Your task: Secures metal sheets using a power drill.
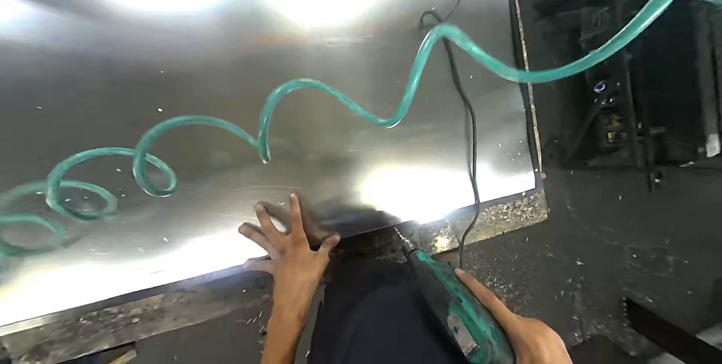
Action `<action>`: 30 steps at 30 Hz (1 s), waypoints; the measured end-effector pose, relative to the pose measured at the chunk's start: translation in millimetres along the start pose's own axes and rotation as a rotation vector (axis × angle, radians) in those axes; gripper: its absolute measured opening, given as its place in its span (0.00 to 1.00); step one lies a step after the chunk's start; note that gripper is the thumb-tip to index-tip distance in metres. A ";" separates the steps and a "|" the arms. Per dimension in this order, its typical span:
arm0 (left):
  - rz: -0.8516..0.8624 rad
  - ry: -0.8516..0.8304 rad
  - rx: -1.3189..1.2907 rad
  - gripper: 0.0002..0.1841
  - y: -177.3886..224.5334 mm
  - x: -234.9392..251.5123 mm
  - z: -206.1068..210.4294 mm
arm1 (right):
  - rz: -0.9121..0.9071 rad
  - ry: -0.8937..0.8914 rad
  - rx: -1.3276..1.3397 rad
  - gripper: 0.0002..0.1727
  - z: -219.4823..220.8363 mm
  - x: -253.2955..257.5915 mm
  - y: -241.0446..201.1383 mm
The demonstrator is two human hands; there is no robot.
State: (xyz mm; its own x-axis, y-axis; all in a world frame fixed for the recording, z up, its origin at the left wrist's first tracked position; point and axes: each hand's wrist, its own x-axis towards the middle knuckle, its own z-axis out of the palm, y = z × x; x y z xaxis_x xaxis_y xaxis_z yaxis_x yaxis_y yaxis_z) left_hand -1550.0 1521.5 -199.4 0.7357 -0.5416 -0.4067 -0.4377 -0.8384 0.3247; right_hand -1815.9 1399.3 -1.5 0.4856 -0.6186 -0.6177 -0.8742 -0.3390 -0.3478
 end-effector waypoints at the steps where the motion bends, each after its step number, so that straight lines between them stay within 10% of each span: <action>1: -0.006 -0.006 -0.003 0.63 0.8 -0.5 -0.6 | 0.015 -0.020 -0.006 0.52 -2.7 0.9 -2.8; 9: 0.227 0.187 0.085 0.37 25.4 33.1 18.2 | 0.001 -0.124 -0.169 0.53 -20.8 16.1 -21.1; 30: 0.258 0.098 0.227 0.38 52.0 42.7 39.5 | -0.055 -0.177 -0.265 0.46 -30.7 34.3 -33.2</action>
State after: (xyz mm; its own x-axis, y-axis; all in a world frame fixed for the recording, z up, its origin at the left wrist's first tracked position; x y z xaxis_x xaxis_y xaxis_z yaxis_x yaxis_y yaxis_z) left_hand -1561.7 1452.3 -233.6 0.6270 -0.7383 -0.2484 -0.7114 -0.6727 0.2035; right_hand -1770.5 1367.6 10.4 0.5051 -0.4690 -0.7245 -0.8064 -0.5555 -0.2026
